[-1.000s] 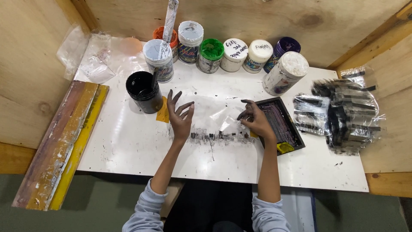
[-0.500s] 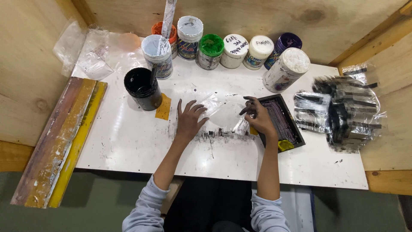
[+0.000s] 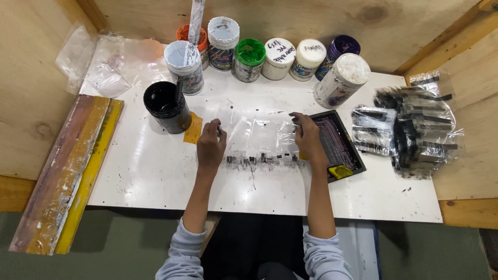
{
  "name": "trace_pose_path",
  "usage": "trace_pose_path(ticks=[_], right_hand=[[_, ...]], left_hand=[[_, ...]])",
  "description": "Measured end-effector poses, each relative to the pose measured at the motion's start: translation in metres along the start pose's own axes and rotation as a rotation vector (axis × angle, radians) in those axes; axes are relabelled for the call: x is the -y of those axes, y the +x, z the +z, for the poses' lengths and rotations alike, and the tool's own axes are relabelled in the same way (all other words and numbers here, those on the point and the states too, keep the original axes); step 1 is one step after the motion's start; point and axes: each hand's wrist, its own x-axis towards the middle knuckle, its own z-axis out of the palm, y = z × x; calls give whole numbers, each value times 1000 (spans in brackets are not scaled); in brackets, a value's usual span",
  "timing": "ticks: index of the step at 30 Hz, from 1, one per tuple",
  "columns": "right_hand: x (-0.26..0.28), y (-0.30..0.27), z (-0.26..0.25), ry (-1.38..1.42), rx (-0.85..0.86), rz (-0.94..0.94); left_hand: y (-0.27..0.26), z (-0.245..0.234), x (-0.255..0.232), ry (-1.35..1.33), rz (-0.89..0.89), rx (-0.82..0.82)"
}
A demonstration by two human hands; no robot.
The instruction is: The person scoops black paint from a container into a rectangular tray using a spatula. They then use a yellow sponge to spread and smooth the paint across the tray's surface. The person repeats this process, adding more paint and spreading it evenly.
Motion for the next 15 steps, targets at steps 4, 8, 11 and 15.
trace_pose_path(ticks=[4, 8, 11, 15], right_hand=[[-4, -2, 2, -28, 31, 15], [-5, -2, 5, -66, 55, 33], [-4, -3, 6, -96, 67, 33], [-9, -2, 7, -106, 78, 6]], left_hand=[[2, -3, 1, 140, -64, 91], [-1, 2, 10, 288, -185, 243], [-2, 3, 13, 321, -228, 269], [2, -7, 11, 316, -248, 253]])
